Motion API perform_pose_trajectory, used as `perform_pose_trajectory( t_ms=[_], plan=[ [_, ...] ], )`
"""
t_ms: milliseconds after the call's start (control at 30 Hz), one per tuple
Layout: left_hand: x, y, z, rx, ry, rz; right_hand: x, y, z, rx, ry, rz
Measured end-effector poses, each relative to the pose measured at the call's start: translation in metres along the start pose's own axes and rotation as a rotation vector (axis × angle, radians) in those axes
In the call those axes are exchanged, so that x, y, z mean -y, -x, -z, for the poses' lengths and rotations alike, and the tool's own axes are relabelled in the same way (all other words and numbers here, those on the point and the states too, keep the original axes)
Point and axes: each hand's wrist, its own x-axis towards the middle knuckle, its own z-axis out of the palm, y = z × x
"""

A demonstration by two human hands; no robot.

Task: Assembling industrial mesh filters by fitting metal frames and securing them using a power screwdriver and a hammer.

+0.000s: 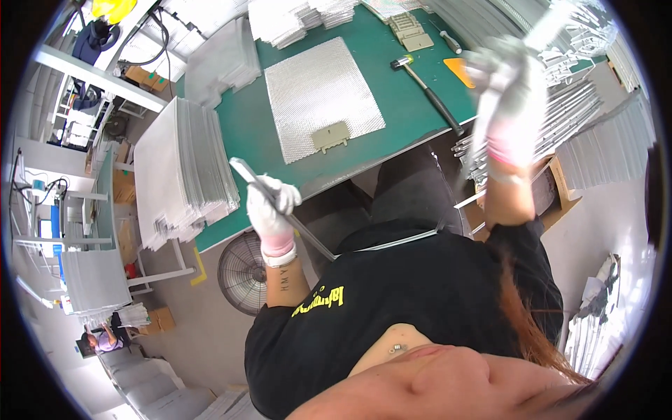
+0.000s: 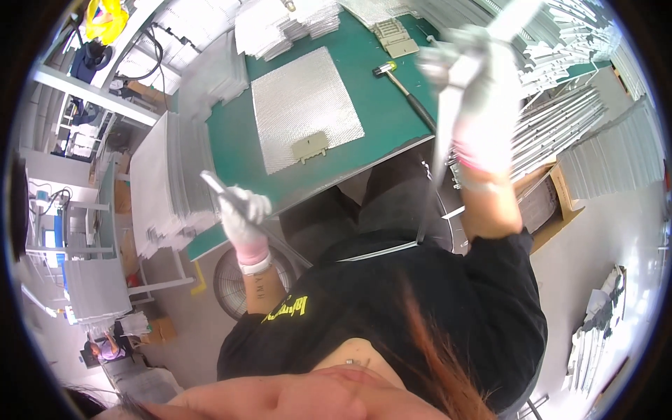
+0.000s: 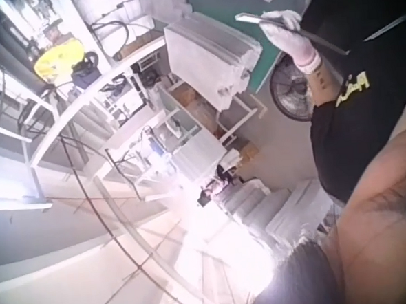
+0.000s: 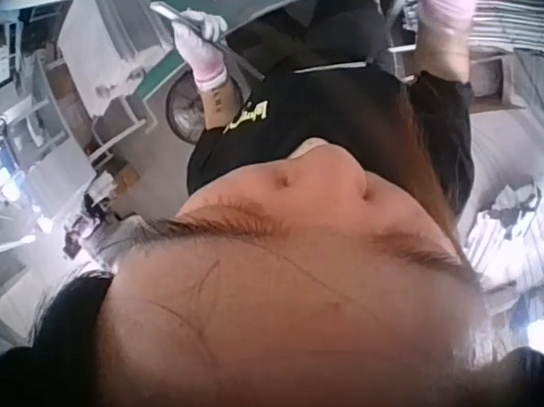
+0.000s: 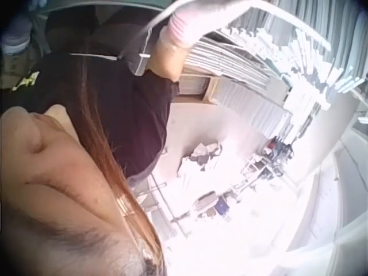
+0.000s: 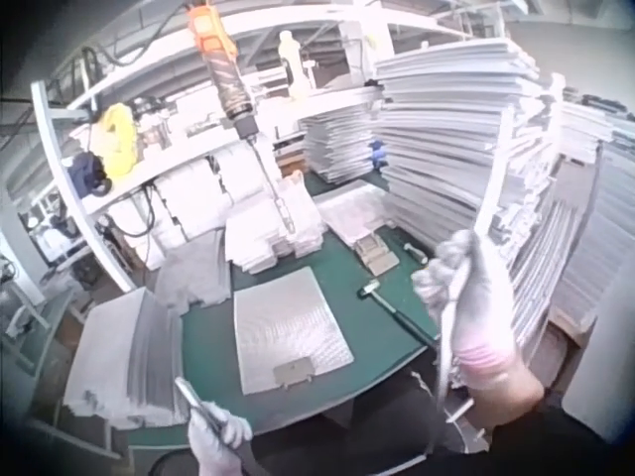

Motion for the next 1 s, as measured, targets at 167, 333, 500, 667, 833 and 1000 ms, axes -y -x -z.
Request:
perform_pose_trajectory(
  t_ms=[167,333,500,667,833,1000],
  plan=[
    [0.029,0.007,-0.008,-0.2,-0.204,0.185,-0.163,-0.042,-0.002,0.243,-0.205,-0.481],
    [0.058,0.033,-0.002,-0.081,-1.174,-0.368,-0.218,-0.039,0.038,0.322,0.206,-0.574],
    [0.13,0.065,-0.04,-0.078,0.436,0.974,-0.178,0.02,0.048,0.637,0.562,-0.719],
    [0.147,0.031,-0.079,0.133,0.44,0.579,-0.139,0.083,0.069,0.548,0.659,-0.438],
    [0.172,-0.04,-0.099,0.114,0.629,0.609,-0.145,0.09,0.086,0.443,0.478,-0.454],
    [0.196,-0.065,-0.117,-0.057,0.699,0.596,-0.159,0.079,0.093,0.409,0.207,-0.579]
  ],
)
